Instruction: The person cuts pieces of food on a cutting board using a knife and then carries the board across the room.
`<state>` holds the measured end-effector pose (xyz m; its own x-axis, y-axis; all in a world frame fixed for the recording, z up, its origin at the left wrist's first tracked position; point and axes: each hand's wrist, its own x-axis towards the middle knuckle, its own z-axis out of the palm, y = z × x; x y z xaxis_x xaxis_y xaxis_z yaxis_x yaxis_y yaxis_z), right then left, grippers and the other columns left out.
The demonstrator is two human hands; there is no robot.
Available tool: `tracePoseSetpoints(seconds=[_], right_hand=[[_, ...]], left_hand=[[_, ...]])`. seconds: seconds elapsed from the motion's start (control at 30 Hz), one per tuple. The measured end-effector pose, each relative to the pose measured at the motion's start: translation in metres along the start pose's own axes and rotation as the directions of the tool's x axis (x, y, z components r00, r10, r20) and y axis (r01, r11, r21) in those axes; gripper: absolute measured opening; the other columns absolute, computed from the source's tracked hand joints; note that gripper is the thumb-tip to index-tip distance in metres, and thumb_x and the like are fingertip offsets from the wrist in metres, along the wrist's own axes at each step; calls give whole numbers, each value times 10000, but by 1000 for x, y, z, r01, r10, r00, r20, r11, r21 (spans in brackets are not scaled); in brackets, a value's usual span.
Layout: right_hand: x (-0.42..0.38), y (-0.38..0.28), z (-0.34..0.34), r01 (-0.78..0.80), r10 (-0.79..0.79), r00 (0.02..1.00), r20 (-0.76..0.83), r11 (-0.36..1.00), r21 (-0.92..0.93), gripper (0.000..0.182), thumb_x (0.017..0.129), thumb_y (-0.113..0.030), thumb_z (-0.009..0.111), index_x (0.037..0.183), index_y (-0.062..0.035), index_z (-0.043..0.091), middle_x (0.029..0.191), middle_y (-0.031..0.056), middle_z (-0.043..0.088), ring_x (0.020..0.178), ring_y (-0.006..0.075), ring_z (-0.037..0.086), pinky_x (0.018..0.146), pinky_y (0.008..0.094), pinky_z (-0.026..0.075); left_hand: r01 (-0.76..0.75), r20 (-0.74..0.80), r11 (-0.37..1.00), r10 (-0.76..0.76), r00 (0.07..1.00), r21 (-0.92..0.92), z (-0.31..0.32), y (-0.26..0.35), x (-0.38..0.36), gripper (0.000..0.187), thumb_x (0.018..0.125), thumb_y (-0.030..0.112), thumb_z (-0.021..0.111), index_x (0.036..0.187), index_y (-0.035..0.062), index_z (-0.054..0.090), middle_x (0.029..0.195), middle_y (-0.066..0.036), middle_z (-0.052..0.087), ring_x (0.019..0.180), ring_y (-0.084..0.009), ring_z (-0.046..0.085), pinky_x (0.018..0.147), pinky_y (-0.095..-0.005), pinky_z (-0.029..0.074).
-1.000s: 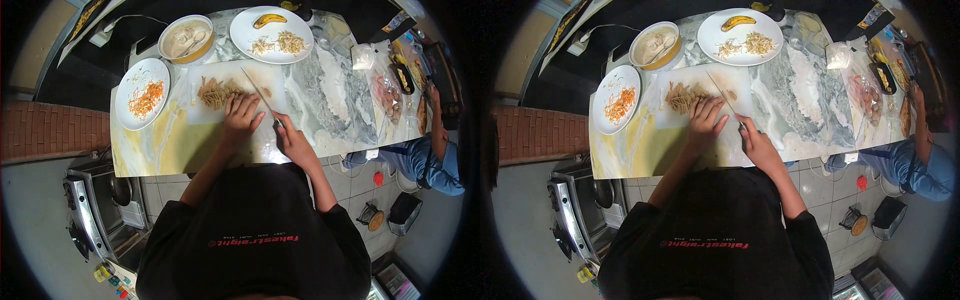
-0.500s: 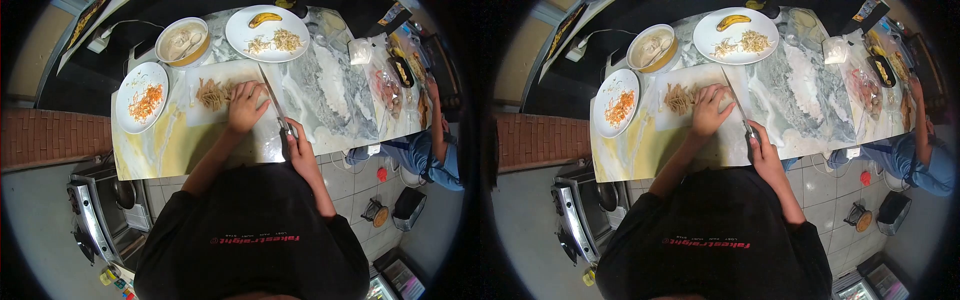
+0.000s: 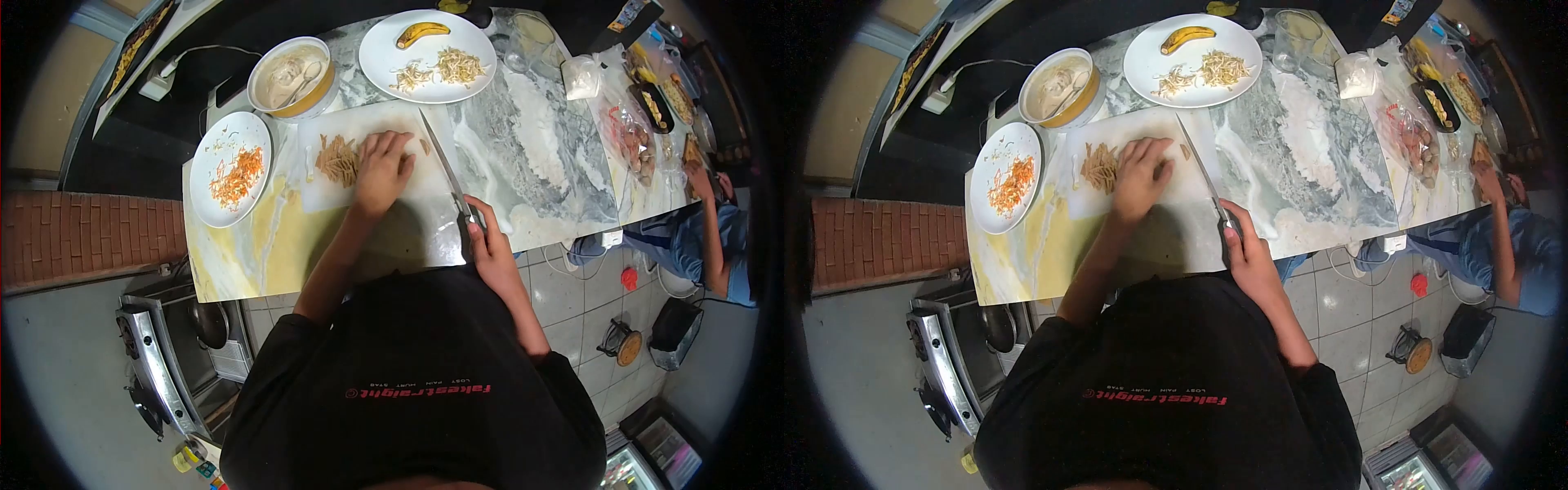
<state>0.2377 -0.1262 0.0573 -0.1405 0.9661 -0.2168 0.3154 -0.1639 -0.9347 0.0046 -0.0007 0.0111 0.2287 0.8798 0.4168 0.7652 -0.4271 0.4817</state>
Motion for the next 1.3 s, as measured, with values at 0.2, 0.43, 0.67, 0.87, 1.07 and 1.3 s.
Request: tracePoseSetpoints(seconds=[0.2, 0.43, 0.67, 0.87, 1.07, 1.3], right_hand=[[5, 3, 0, -109, 108, 994, 21, 992, 59, 388, 1137, -214, 434, 1525, -206, 430, 657, 20, 442, 624, 129, 427, 633, 301, 405], [12, 8, 1, -117, 111, 992, 53, 983, 141, 423, 1137, -216, 446, 1551, -184, 363, 703, 1, 467, 632, 101, 435, 618, 286, 399], [6, 2, 1, -166, 157, 985, 65, 970, 177, 433, 1132, -221, 466, 1547, -174, 352, 720, -12, 478, 630, 92, 432, 610, 270, 388], [6, -4, 5, -199, 186, 978, 91, 968, 156, 408, 1126, -202, 471, 1525, -176, 394, 675, -12, 452, 621, 94, 424, 601, 277, 377], [4, -29, 1, -100, 103, 994, 32, 990, -99, 409, 1096, -159, 505, 1502, -183, 460, 703, 153, 592, 589, 231, 543, 627, 362, 433], [10, -34, 5, 37, -34, 999, 20, 984, -172, 450, 1075, -110, 507, 1519, -156, 454, 964, 333, 695, 906, 521, 681, 802, 442, 522]], left_hand=[[-1, -65, 999, -2, 998, -36, -1, -5, -3, 316, 905, 185, 727, 1207, 97, 694, 1205, -95, 632, 1169, -337, 554, 1060, -490, 421], [-42, -83, 997, 37, 996, -59, 19, 7, 8, 304, 914, 199, 752, 1199, 104, 703, 1232, -70, 667, 1179, -310, 590, 1053, -455, 437], [-51, -109, 996, 42, 993, -79, 22, 4, -3, 242, 896, 154, 744, 1122, 95, 684, 1191, -59, 672, 1161, -322, 586, 1051, -459, 429], [-17, -189, 999, 6, 982, -52, 17, 15, -13, 302, 866, 118, 760, 1157, 76, 693, 1177, -76, 679, 1128, -322, 600, 1021, -450, 445], [-54, -200, 997, 64, 978, 57, 16, 18, -24, 350, 858, 125, 761, 1192, 42, 701, 1205, -89, 680, 1124, -319, 608, 1038, -478, 443], [-88, -209, 993, 102, 973, 76, 17, 16, -24, 349, 856, 122, 763, 1198, 66, 716, 1213, -69, 701, 1123, -298, 629, 1065, -474, 436]])
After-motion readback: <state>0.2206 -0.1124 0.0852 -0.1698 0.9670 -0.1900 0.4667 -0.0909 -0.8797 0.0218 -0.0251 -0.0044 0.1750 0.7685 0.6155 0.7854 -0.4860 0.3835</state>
